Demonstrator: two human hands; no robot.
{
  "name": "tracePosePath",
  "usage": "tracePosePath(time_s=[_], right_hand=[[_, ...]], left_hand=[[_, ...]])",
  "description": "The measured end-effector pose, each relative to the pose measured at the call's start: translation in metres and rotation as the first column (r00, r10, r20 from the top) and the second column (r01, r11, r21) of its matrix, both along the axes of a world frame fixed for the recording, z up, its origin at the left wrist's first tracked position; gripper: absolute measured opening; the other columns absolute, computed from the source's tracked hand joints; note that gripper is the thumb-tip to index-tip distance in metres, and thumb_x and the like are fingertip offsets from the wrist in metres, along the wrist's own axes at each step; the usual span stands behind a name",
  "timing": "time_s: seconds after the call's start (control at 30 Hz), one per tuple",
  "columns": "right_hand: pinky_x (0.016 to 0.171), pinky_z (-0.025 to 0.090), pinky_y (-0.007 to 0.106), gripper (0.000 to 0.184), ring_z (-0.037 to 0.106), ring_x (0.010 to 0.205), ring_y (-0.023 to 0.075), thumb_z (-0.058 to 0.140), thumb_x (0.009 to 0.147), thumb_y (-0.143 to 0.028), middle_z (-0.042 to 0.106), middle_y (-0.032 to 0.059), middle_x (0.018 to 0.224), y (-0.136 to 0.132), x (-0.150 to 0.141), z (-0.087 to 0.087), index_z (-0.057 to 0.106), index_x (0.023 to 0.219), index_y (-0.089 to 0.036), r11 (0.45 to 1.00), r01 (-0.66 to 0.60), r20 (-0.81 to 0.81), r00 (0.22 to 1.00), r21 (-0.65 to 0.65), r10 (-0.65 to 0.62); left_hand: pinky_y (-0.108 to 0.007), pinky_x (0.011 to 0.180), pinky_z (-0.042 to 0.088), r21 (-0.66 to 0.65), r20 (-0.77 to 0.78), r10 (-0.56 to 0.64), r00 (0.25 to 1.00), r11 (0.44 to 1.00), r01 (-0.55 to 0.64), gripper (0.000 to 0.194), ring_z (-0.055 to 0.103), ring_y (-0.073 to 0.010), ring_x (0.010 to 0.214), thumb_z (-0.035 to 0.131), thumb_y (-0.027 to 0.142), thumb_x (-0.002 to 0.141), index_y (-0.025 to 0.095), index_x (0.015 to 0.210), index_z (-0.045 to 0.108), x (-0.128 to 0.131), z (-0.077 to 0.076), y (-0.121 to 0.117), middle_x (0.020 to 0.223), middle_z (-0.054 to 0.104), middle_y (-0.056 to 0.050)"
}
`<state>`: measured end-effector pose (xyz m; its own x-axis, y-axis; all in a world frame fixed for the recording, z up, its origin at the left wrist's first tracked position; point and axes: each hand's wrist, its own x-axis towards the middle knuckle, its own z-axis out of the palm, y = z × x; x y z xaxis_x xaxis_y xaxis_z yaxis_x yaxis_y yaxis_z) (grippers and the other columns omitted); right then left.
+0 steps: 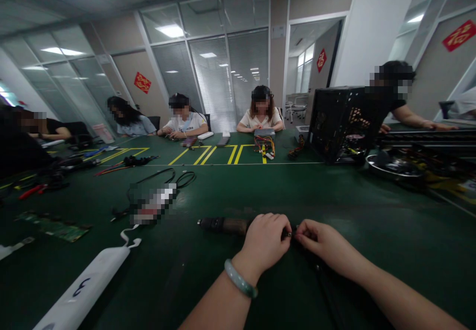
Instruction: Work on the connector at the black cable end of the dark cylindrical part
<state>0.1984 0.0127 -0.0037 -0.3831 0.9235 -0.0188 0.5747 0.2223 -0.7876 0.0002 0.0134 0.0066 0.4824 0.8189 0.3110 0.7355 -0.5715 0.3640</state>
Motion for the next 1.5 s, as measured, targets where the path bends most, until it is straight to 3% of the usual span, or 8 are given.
tracePosePath(time_s=[0.33, 0.63, 0.87, 1.17, 1.5], right_hand=[[0.059, 0.041, 0.022, 0.013, 0.059, 0.067, 0.0144, 0.053, 0.090, -0.031, 0.065, -0.0025, 0.074, 0.001, 0.000, -0.004, 0.060, 0.084, -0.021, 0.999, 0.005, 0.018, 1.000, 0.044, -0.005], [0.058, 0.041, 0.022, 0.013, 0.059, 0.067, 0.0141, 0.054, 0.090, -0.030, 0.064, -0.0029, 0.073, 0.002, 0.001, -0.010, 0.058, 0.083, -0.021, 0.998, 0.007, 0.020, 1.000, 0.060, -0.008], [0.058, 0.041, 0.022, 0.012, 0.059, 0.066, 0.0142, 0.054, 0.090, -0.030, 0.064, -0.0030, 0.073, 0.000, 0.001, -0.004, 0.059, 0.084, -0.021, 0.998, 0.005, 0.041, 0.999, 0.067, -0.008], [0.058, 0.041, 0.022, 0.012, 0.059, 0.066, 0.0139, 0.054, 0.090, -0.030, 0.065, -0.0030, 0.074, 0.000, 0.001, -0.006, 0.060, 0.084, -0.021, 0.999, 0.007, 0.041, 0.999, 0.053, -0.010], [0.058, 0.041, 0.023, 0.012, 0.060, 0.066, 0.0145, 0.054, 0.090, -0.029, 0.065, -0.0027, 0.072, 0.001, -0.002, -0.003, 0.059, 0.083, -0.021, 0.998, 0.030, 0.054, 0.998, 0.054, -0.033]], left_hand=[[-0.035, 0.082, 0.040, -0.009, -0.033, -0.031, 0.999, 0.999, 0.031, 0.008, 0.057, -0.0189, 0.093, 0.065, 0.023, 0.085, 0.024, 0.091, 0.059, 0.000, 0.003, 0.000, 0.097, 0.064, 0.003], [-0.035, 0.083, 0.041, -0.006, -0.004, -0.002, 1.000, 1.000, 0.002, 0.018, 0.057, -0.0205, 0.093, 0.067, 0.027, 0.080, 0.023, 0.094, 0.057, -0.001, 0.003, -0.003, 0.096, 0.063, 0.001], [-0.034, 0.086, 0.041, 0.003, -0.008, -0.039, 0.999, 0.999, 0.039, 0.010, 0.056, -0.0185, 0.094, 0.060, 0.018, 0.083, 0.024, 0.090, 0.058, 0.000, 0.004, -0.003, 0.098, 0.063, 0.003], [-0.035, 0.084, 0.042, -0.017, 0.028, 0.014, 1.000, 1.000, -0.013, 0.016, 0.057, -0.0199, 0.091, 0.065, 0.027, 0.080, 0.023, 0.094, 0.056, 0.000, 0.006, -0.004, 0.096, 0.062, 0.001], [-0.035, 0.083, 0.041, 0.008, -0.004, -0.037, 0.999, 0.999, 0.037, 0.011, 0.057, -0.0195, 0.092, 0.061, 0.018, 0.081, 0.024, 0.091, 0.058, -0.001, 0.001, -0.001, 0.096, 0.064, 0.002]])
